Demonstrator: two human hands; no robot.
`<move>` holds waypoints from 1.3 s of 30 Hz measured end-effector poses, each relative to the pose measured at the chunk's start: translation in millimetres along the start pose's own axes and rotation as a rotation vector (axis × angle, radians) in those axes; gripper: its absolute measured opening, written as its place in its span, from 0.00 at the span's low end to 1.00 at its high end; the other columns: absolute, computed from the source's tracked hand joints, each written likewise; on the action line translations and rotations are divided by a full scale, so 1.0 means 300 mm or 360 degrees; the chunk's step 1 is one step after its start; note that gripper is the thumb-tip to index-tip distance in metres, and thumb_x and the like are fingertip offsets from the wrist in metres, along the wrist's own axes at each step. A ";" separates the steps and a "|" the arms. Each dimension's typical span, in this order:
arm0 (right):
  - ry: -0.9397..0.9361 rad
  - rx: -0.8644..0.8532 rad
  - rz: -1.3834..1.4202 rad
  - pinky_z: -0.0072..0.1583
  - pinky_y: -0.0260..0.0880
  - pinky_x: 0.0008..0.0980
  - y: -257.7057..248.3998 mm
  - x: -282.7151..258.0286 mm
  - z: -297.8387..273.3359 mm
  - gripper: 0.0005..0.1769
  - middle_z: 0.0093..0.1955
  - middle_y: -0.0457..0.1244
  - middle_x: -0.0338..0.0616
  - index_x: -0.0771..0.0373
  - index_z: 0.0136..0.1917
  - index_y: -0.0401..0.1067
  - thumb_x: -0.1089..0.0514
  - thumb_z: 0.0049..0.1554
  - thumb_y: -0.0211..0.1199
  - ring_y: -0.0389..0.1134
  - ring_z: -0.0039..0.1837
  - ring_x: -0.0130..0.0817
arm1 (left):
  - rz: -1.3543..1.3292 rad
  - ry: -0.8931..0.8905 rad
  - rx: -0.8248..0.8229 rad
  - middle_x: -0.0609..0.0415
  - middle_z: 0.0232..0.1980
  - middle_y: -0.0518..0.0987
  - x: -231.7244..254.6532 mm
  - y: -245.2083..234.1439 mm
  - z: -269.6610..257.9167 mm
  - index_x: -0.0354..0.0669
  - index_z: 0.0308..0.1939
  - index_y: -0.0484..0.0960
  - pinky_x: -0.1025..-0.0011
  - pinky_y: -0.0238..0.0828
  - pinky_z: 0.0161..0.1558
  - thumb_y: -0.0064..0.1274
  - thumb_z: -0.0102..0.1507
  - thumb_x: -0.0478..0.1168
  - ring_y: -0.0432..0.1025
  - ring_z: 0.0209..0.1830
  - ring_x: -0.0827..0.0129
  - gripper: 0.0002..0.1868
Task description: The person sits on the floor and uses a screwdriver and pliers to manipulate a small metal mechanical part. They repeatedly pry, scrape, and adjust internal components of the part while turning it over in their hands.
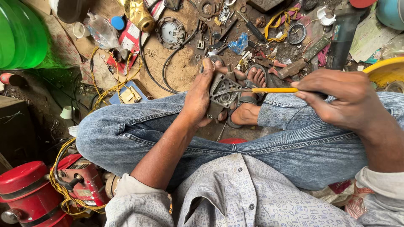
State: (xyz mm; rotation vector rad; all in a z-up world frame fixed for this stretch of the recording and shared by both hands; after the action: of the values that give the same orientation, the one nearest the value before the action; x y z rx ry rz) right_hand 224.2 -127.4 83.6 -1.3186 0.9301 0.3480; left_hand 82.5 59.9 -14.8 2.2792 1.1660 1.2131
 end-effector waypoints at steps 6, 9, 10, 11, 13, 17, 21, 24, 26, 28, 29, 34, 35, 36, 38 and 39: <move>0.0007 0.0180 -0.0415 0.50 0.75 0.32 -0.053 -0.074 0.003 0.08 0.50 0.71 0.47 0.67 0.48 0.78 0.67 0.55 0.72 0.74 0.49 0.39 | 0.0037 0.0097 0.0105 0.48 0.40 0.83 0.025 -0.023 0.001 0.33 0.53 0.78 0.72 0.77 0.33 0.29 0.71 0.67 0.77 0.30 0.69 0.38; -0.0026 0.0167 -0.0616 0.46 0.74 0.35 -0.042 -0.103 0.019 0.09 0.46 0.71 0.46 0.66 0.45 0.80 0.67 0.49 0.73 0.74 0.44 0.40 | 0.0157 0.0200 0.0093 0.50 0.35 0.82 0.028 -0.024 -0.003 0.36 0.52 0.79 0.74 0.71 0.24 0.26 0.72 0.67 0.75 0.25 0.71 0.39; -0.0045 0.0170 -0.0649 0.46 0.73 0.33 -0.039 -0.112 0.026 0.08 0.47 0.71 0.45 0.65 0.46 0.80 0.66 0.51 0.73 0.74 0.44 0.38 | 0.0165 0.0213 0.0117 0.51 0.35 0.81 0.024 -0.029 -0.003 0.36 0.52 0.79 0.73 0.69 0.21 0.26 0.72 0.67 0.74 0.24 0.72 0.39; -0.0064 0.0172 -0.0681 0.45 0.73 0.31 -0.033 -0.120 0.033 0.08 0.48 0.71 0.43 0.63 0.47 0.80 0.65 0.52 0.73 0.73 0.44 0.36 | 0.0249 0.0293 0.0121 0.52 0.35 0.80 0.030 -0.029 -0.005 0.36 0.53 0.79 0.74 0.71 0.26 0.25 0.73 0.67 0.74 0.26 0.73 0.39; -0.0086 0.0157 -0.0781 0.41 0.70 0.30 -0.023 -0.135 0.039 0.08 0.46 0.72 0.42 0.62 0.47 0.81 0.64 0.52 0.73 0.72 0.40 0.34 | 0.0417 0.0450 0.0125 0.54 0.35 0.79 0.039 -0.024 -0.005 0.36 0.54 0.80 0.76 0.73 0.35 0.24 0.74 0.67 0.73 0.29 0.75 0.40; -0.0054 0.0115 -0.0948 0.33 0.64 0.30 0.021 -0.161 0.040 0.06 0.41 0.71 0.41 0.62 0.45 0.82 0.63 0.52 0.74 0.68 0.32 0.32 | 0.0621 0.0532 0.0294 0.55 0.33 0.77 0.018 -0.039 -0.002 0.36 0.54 0.80 0.77 0.69 0.30 0.25 0.75 0.64 0.70 0.28 0.76 0.37; -0.0090 0.0141 -0.1169 0.37 0.65 0.30 0.066 -0.219 0.016 0.11 0.45 0.69 0.39 0.61 0.51 0.81 0.59 0.54 0.70 0.67 0.35 0.32 | 0.1085 0.0889 0.0474 0.50 0.43 0.74 0.023 -0.022 -0.031 0.33 0.56 0.79 0.75 0.67 0.43 0.27 0.79 0.59 0.68 0.39 0.72 0.34; -0.0057 0.0086 -0.1262 0.37 0.65 0.27 0.112 -0.217 0.004 0.11 0.48 0.69 0.39 0.60 0.56 0.80 0.60 0.59 0.66 0.67 0.37 0.31 | 0.1446 0.1169 0.0545 0.48 0.51 0.75 0.029 -0.007 -0.045 0.30 0.60 0.77 0.68 0.66 0.62 0.26 0.82 0.57 0.69 0.55 0.69 0.33; -0.0073 -0.0103 -0.1307 0.31 0.62 0.28 0.142 -0.168 0.004 0.12 0.42 0.69 0.36 0.59 0.55 0.82 0.59 0.58 0.67 0.65 0.30 0.27 | 0.1369 0.1138 0.0506 0.48 0.52 0.77 0.015 -0.024 -0.034 0.29 0.60 0.76 0.68 0.67 0.64 0.27 0.82 0.57 0.71 0.58 0.69 0.33; -0.0061 -0.0206 -0.1176 0.29 0.62 0.30 0.146 -0.088 0.006 0.11 0.40 0.69 0.35 0.60 0.54 0.83 0.60 0.57 0.67 0.65 0.28 0.28 | 0.1053 0.0942 0.0400 0.49 0.49 0.79 -0.013 -0.054 0.001 0.29 0.57 0.76 0.73 0.71 0.54 0.27 0.79 0.58 0.74 0.51 0.72 0.33; -0.0057 -0.0217 -0.1019 0.29 0.63 0.31 0.135 -0.044 0.011 0.10 0.41 0.70 0.36 0.60 0.52 0.82 0.60 0.57 0.67 0.66 0.29 0.29 | 0.0941 0.0772 0.0356 0.51 0.43 0.80 -0.035 -0.069 0.019 0.30 0.53 0.78 0.74 0.71 0.47 0.27 0.78 0.59 0.74 0.44 0.73 0.34; -0.0028 -0.0113 -0.0641 0.33 0.66 0.33 0.098 0.034 -0.013 0.12 0.44 0.71 0.36 0.60 0.54 0.82 0.61 0.55 0.68 0.69 0.34 0.32 | 0.0774 0.0538 0.0230 0.59 0.30 0.77 -0.053 -0.082 0.027 0.34 0.46 0.83 0.79 0.65 0.30 0.29 0.76 0.61 0.69 0.27 0.79 0.35; -0.0033 -0.0115 -0.0614 0.34 0.67 0.32 0.091 0.037 -0.012 0.13 0.45 0.71 0.36 0.59 0.54 0.82 0.61 0.54 0.68 0.69 0.34 0.33 | 0.0783 0.0556 0.0227 0.59 0.31 0.78 -0.047 -0.079 0.025 0.34 0.46 0.82 0.79 0.67 0.31 0.29 0.76 0.61 0.70 0.28 0.79 0.35; -0.0039 -0.0118 -0.0587 0.35 0.67 0.32 0.088 0.038 -0.009 0.14 0.46 0.71 0.36 0.58 0.55 0.82 0.61 0.54 0.68 0.69 0.35 0.33 | 0.0791 0.0574 0.0224 0.59 0.32 0.79 -0.043 -0.073 0.024 0.35 0.45 0.82 0.79 0.70 0.32 0.30 0.76 0.60 0.72 0.29 0.80 0.34; -0.0010 -0.0174 -0.0578 0.32 0.66 0.31 0.100 0.048 0.000 0.13 0.45 0.72 0.36 0.58 0.54 0.82 0.61 0.54 0.68 0.69 0.33 0.32 | 0.0779 0.0684 0.0191 0.60 0.36 0.79 -0.027 -0.054 0.018 0.34 0.44 0.81 0.79 0.71 0.37 0.31 0.76 0.60 0.72 0.35 0.80 0.33; 0.0014 -0.0194 -0.0584 0.30 0.65 0.31 0.101 0.056 0.001 0.13 0.44 0.72 0.35 0.57 0.53 0.82 0.61 0.54 0.68 0.69 0.32 0.31 | 0.0756 0.0789 0.0147 0.59 0.39 0.79 -0.012 -0.039 0.022 0.33 0.44 0.80 0.79 0.70 0.42 0.31 0.77 0.60 0.71 0.40 0.80 0.33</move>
State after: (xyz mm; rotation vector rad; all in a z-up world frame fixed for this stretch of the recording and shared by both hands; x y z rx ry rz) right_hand 213.5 -123.8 50.9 -1.5709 0.6637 0.1154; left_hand 80.6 64.9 -27.5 2.4877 0.8465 2.0273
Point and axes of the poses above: each hand's wrist, its own z-axis towards the middle knuckle, its own y-axis out of the palm, x = y × z, the point moved 8 cm from there along z, towards the middle knuckle
